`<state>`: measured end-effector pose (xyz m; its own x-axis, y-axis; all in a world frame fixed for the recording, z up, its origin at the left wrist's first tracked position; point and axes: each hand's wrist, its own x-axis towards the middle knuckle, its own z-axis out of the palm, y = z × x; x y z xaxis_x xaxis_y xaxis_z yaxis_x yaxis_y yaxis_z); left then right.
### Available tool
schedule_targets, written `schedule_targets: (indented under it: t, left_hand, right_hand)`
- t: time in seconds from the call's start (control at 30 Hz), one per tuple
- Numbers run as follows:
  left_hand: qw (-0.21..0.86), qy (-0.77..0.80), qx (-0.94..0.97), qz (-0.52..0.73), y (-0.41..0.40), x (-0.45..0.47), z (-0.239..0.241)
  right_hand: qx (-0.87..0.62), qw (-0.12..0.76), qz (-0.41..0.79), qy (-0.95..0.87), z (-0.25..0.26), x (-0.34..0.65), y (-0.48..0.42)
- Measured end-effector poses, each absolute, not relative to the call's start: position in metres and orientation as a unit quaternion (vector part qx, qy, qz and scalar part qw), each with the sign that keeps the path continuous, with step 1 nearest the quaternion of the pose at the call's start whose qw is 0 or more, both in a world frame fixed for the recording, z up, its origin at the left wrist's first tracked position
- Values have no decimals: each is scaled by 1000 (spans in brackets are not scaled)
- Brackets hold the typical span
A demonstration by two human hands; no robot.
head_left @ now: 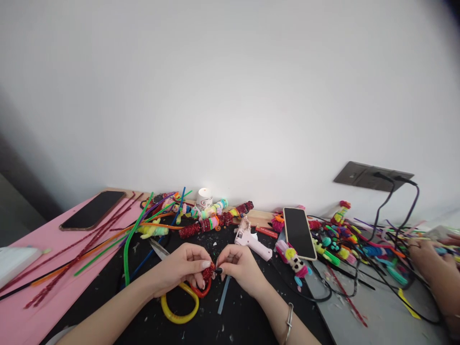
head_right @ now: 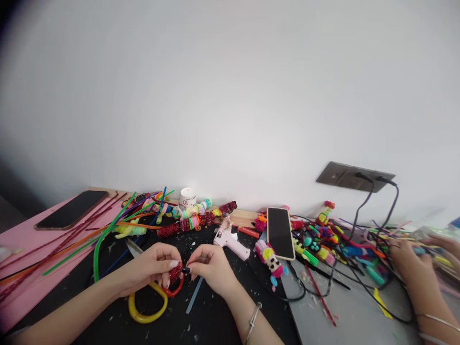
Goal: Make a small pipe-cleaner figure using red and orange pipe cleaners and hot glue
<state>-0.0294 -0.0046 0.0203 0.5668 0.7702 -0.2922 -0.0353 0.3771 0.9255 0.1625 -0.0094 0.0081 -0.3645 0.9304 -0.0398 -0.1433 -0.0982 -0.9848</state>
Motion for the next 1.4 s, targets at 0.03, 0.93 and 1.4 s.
schedule_targets:
  t: [0.03, 0.93, 1.4]
  left_hand:
    - [745, 372, 486, 265, -5, -30, 20]
    - [723, 417, 455, 311, -4, -23, 25]
    - [721, 422, 457, 305, -4, -23, 21]
  right_hand:
    - [-375, 419, 642, -522, 7, 163, -9]
    - [-388, 433, 616, -531, 8, 164, -9]
    - [-390, 410, 613, -551, 9, 170, -7]
